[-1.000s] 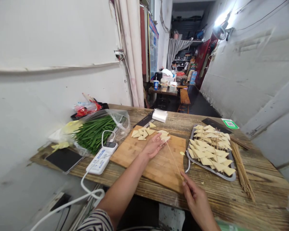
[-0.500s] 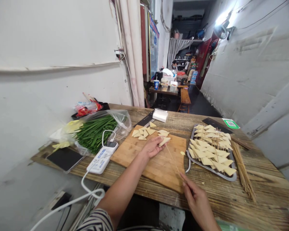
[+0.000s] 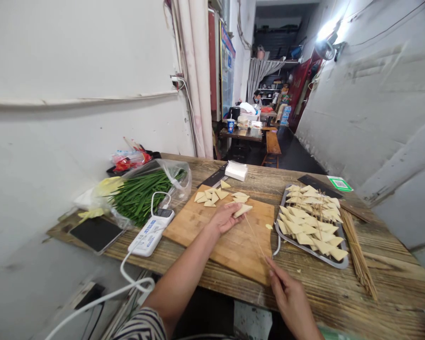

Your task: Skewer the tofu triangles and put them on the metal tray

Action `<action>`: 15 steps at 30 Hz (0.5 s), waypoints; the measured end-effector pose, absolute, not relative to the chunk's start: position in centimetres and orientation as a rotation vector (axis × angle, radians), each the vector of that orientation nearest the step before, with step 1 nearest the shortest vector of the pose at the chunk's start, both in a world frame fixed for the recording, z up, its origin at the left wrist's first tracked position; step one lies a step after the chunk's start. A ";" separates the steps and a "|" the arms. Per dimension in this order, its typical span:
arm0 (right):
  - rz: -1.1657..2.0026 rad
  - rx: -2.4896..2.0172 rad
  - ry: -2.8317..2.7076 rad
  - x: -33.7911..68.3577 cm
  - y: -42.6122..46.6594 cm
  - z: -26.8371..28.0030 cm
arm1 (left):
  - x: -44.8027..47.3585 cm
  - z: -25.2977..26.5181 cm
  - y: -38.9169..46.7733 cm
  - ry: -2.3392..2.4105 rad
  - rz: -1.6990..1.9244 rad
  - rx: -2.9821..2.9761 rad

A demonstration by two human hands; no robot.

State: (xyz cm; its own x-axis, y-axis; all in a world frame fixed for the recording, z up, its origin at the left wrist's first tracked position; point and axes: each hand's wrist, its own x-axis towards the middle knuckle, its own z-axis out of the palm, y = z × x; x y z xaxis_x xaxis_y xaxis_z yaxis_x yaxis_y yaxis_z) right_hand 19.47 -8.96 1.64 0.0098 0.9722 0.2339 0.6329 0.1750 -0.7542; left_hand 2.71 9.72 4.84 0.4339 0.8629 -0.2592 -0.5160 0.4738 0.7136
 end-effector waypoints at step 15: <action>0.589 -1.585 -1.683 18.8 -8.7 2.0 | 3.0 5.0 9.0 0.677 0.899 0.683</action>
State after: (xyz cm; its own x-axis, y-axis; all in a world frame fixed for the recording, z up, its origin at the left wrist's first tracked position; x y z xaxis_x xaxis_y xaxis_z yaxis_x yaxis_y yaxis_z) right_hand 18.76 -8.67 2.02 0.0346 0.9791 0.2005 0.6406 0.1323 -0.7564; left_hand 3.02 9.03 4.96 0.4532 0.8605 -0.2329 -0.4611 0.4498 0.7649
